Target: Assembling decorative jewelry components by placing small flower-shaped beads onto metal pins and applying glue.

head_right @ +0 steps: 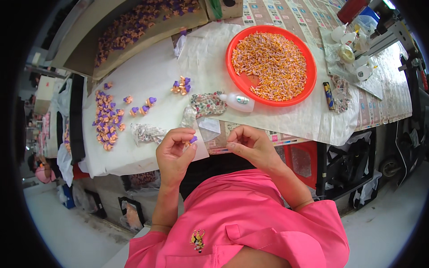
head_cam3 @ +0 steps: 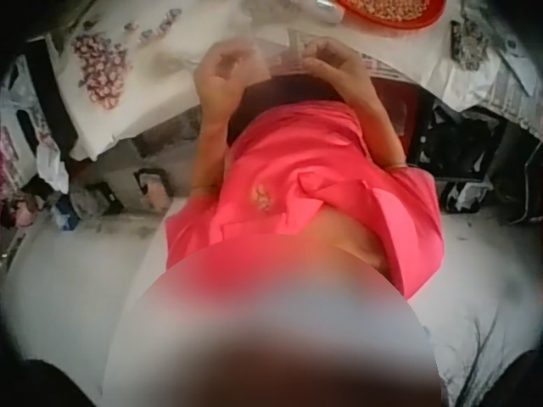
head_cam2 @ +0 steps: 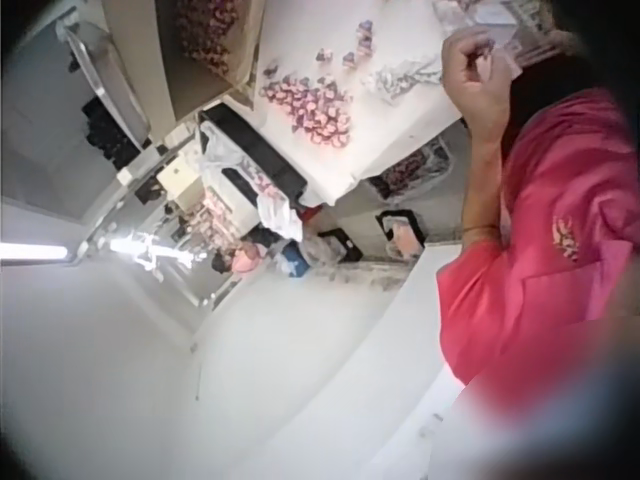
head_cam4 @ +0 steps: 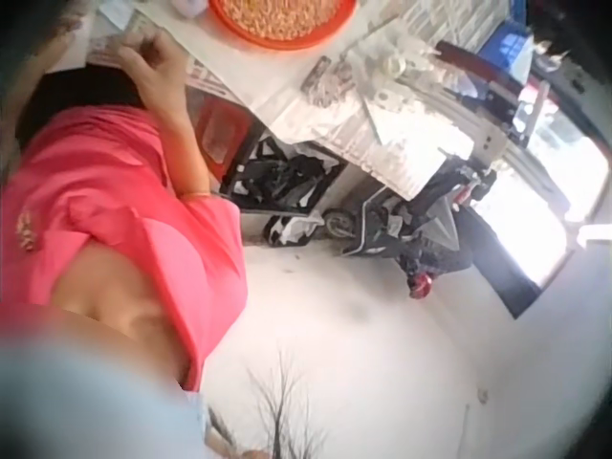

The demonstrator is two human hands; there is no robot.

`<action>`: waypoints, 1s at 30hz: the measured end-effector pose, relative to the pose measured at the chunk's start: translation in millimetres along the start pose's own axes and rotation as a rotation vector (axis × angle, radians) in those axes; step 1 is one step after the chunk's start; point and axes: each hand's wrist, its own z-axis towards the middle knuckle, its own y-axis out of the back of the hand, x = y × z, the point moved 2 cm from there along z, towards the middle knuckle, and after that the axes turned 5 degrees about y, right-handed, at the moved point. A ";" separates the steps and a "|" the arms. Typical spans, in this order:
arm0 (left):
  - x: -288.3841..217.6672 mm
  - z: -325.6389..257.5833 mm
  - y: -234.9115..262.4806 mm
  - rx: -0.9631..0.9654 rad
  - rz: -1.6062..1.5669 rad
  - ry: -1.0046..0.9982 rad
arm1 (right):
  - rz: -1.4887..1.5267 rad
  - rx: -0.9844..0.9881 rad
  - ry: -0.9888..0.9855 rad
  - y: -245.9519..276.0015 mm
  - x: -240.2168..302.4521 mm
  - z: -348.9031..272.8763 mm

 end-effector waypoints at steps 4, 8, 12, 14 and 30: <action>-6.7 4.6 10.2 -0.053 0.096 -0.039 | -0.028 -0.006 0.010 0.3 0.7 -0.7; -8.6 12.8 20.6 -0.101 0.152 -0.077 | -0.052 -0.016 -0.002 1.4 0.9 -1.1; -11.1 27.4 35.4 -0.167 0.296 -0.039 | -0.039 -0.012 -0.006 2.0 6.1 -2.5; -16.0 38.6 43.9 -0.188 0.465 -0.107 | -0.048 -0.002 -0.003 3.9 7.3 -3.4; -34.2 66.2 55.4 -0.254 0.966 -0.233 | -1.075 -0.391 0.789 24.0 58.8 15.1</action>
